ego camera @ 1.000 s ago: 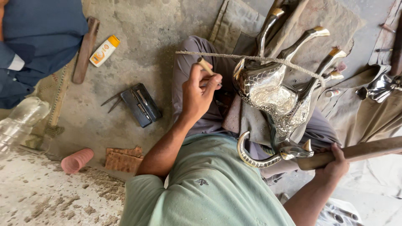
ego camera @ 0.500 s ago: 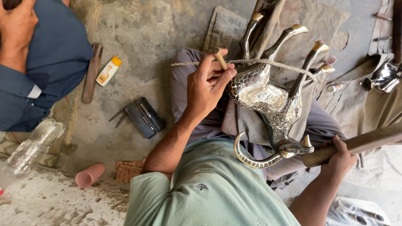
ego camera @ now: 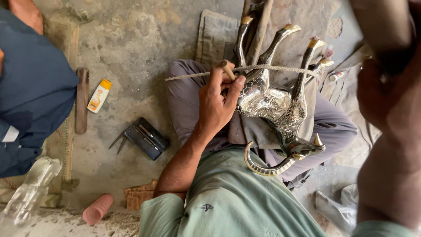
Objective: The person sits on the floor and uses a hammer and a small metal chisel to engrave a decorative pattern onto a silver-colored metal object shaped like an elephant. The person repeatedly taps the chisel with the hammer to create the design.
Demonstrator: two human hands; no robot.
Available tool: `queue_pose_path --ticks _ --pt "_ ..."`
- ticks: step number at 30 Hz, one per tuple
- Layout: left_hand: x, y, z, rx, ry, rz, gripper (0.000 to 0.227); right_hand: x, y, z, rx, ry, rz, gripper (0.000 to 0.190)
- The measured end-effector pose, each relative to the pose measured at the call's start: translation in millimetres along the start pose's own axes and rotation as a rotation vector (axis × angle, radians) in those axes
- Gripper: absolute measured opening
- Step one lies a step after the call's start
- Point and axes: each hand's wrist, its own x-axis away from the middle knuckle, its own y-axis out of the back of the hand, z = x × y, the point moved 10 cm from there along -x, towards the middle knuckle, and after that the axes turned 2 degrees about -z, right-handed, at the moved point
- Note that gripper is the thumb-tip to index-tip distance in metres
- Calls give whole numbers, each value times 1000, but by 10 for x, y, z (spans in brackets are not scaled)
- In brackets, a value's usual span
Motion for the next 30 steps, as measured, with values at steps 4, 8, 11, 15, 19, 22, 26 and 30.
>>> queue_pose_path --ticks 4,8,11,15,19,22,26,30 --pt "10 -16 56 17 -3 -10 24 -695 -97 395 -207 -217 336 50" --pt "2 -19 87 29 19 -4 25 -1158 -92 1216 268 290 449 34" --pt "17 -18 57 53 0 -1 22 -1282 11 1380 222 347 372 28" --pt "16 -23 135 28 91 14 21 -1198 -95 1303 273 376 433 23" --pt "3 -26 81 107 46 -10 20 -1193 -36 1303 218 429 329 18" --pt "15 -17 87 113 52 -13 19 -1215 -35 1277 128 360 388 19" --pt "27 -32 129 134 95 -1 19 -1220 -72 1343 281 399 452 28" --pt "36 -18 135 163 83 -21 24 -1292 -10 1397 216 368 382 32"
